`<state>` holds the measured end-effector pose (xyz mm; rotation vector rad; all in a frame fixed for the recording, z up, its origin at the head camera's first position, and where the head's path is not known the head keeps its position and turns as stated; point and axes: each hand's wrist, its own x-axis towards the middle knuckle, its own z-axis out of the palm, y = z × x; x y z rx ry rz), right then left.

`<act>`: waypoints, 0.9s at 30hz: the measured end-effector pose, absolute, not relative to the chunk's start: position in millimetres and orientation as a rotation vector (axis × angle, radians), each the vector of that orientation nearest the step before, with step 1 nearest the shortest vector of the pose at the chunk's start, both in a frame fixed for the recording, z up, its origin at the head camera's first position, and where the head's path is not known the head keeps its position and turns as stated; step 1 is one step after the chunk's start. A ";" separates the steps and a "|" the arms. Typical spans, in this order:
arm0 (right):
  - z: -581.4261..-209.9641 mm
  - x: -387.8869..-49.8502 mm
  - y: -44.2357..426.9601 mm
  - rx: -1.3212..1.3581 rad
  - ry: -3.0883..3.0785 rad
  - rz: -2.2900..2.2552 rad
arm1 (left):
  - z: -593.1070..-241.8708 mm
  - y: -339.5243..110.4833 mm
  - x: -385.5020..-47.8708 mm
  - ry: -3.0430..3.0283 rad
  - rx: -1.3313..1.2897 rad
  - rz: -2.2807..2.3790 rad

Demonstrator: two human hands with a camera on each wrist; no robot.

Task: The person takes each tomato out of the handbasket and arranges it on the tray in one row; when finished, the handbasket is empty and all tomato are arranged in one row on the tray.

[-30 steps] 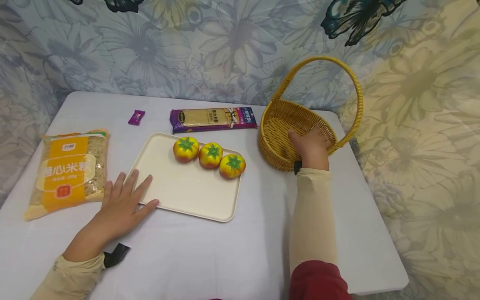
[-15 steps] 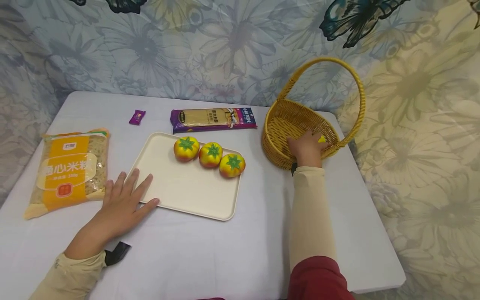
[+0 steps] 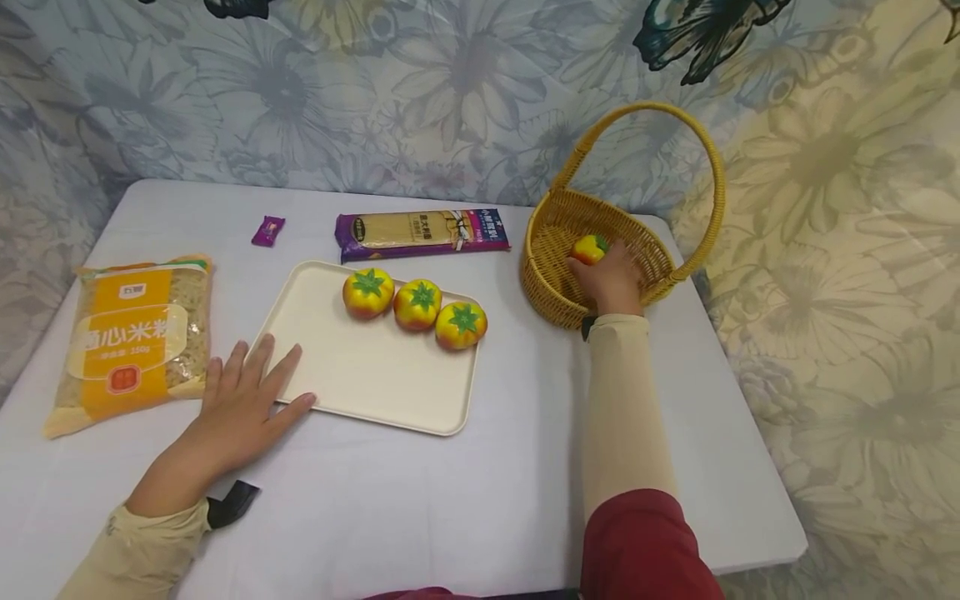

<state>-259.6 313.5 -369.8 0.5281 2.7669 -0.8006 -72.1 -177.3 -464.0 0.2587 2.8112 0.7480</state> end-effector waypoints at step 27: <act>-374.5 -299.0 311.0 0.199 2.780 -0.786 | -463.6 -177.4 -72.2 2.795 0.260 0.745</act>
